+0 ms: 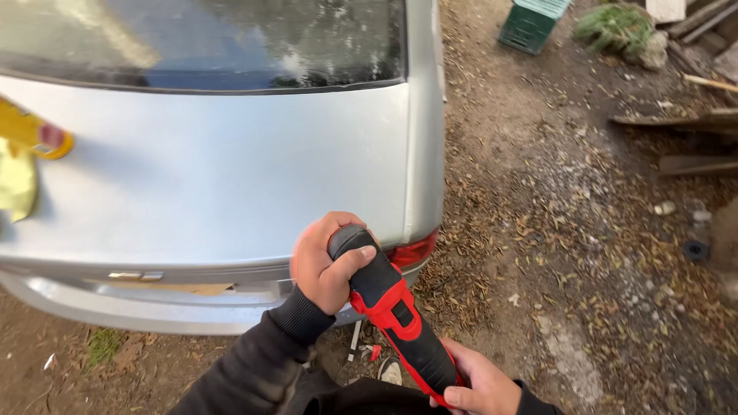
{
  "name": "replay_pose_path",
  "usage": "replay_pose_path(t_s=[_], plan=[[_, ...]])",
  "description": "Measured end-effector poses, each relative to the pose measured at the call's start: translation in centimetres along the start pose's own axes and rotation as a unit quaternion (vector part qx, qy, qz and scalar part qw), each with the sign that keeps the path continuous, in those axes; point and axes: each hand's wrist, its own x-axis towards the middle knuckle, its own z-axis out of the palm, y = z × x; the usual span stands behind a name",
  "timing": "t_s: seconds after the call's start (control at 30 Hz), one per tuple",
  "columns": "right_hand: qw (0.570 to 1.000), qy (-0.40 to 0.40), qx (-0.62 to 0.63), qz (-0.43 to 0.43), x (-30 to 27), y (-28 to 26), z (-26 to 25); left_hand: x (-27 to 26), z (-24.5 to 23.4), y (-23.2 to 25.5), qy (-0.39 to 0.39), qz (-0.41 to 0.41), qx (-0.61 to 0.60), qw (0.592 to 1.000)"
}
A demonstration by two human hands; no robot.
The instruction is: The person wipes the rear trunk of a silver car with a yellow cloth, applies a yellow liquid from a bottle, and uses a red and black electric polisher with a yellow pad to buff the surface. They then wipe the trunk again with the cloth.
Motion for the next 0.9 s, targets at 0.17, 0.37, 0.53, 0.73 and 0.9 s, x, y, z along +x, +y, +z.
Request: replay_pose_path(t_s=[0.17, 0.37, 0.53, 0.73, 0.9], plan=[[0.983, 0.016, -0.16, -0.083, 4.3, -2.3, 5.4, -3.5, -5.3, 2.0, 0.037, 0.071, 0.042, 0.996], [0.969, 0.002, -0.161, -0.19, 11.0, -7.1, 18.5, -8.3, -14.9, 4.0, 0.06, 0.171, 0.117, 0.976], [0.957, -0.051, -0.242, -0.153, 16.2, -6.5, 24.8, -12.0, -23.9, 2.0, 0.135, 0.216, 0.176, 0.951], [0.921, -0.085, -0.375, -0.06, 20.0, -6.4, 29.4, -16.7, -31.8, -5.8, 0.156, 0.04, -0.064, 0.985], [0.926, -0.109, -0.357, -0.058, 20.3, -5.3, 32.1, -18.8, -36.6, -9.3, 0.039, 0.147, -0.05, 0.987]])
